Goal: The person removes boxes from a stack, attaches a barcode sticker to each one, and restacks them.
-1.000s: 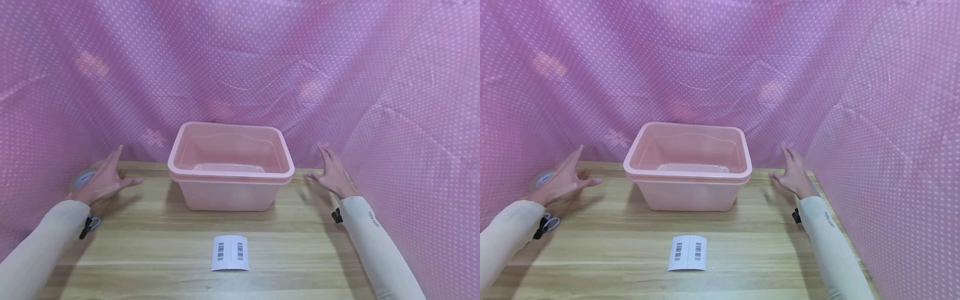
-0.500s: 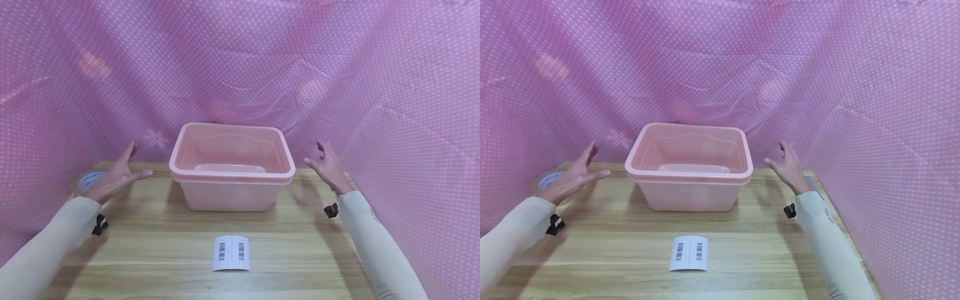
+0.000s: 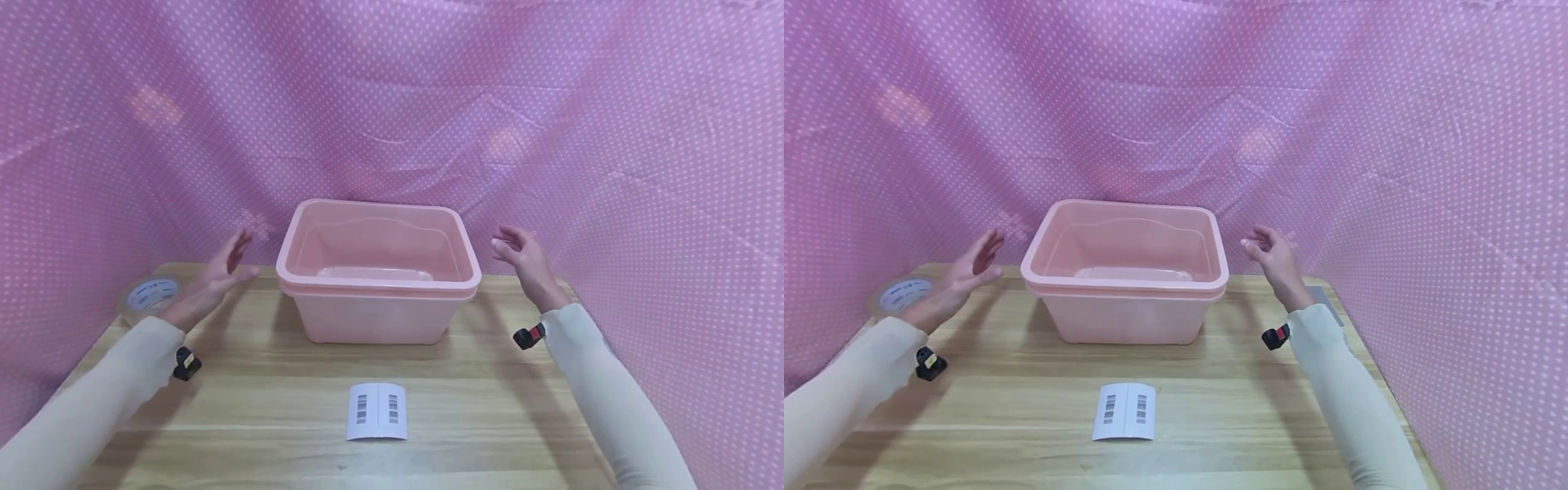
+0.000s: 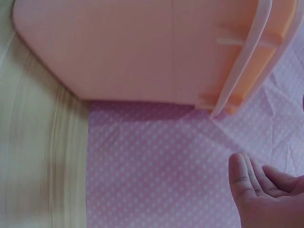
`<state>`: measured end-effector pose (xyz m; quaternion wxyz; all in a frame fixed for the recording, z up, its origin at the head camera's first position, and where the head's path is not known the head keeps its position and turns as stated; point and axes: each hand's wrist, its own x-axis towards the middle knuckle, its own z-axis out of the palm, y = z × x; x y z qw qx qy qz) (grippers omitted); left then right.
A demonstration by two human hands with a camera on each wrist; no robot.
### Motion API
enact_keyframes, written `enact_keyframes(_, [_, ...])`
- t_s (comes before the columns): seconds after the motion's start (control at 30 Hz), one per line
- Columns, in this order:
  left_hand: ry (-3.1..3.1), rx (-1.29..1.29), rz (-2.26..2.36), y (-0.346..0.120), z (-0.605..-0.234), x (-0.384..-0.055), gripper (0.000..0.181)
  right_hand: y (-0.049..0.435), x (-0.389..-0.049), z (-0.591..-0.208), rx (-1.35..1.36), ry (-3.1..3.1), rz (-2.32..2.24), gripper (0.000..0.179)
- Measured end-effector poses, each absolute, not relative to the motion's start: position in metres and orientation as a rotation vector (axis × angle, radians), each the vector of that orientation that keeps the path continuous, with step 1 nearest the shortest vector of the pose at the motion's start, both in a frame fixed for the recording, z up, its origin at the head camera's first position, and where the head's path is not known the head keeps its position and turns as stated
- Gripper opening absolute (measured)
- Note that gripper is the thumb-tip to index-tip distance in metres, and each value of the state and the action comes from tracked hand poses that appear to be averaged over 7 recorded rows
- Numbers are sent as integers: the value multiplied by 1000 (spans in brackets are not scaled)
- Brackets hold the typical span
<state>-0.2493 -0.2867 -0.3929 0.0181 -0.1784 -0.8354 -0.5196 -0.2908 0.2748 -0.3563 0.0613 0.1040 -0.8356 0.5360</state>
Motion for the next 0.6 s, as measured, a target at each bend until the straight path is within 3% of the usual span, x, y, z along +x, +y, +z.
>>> enact_keyframes(0.6, [-2494,-651,-1767,-256,-400,-243,95,245,-290,-346,288,-2629,1748,66])
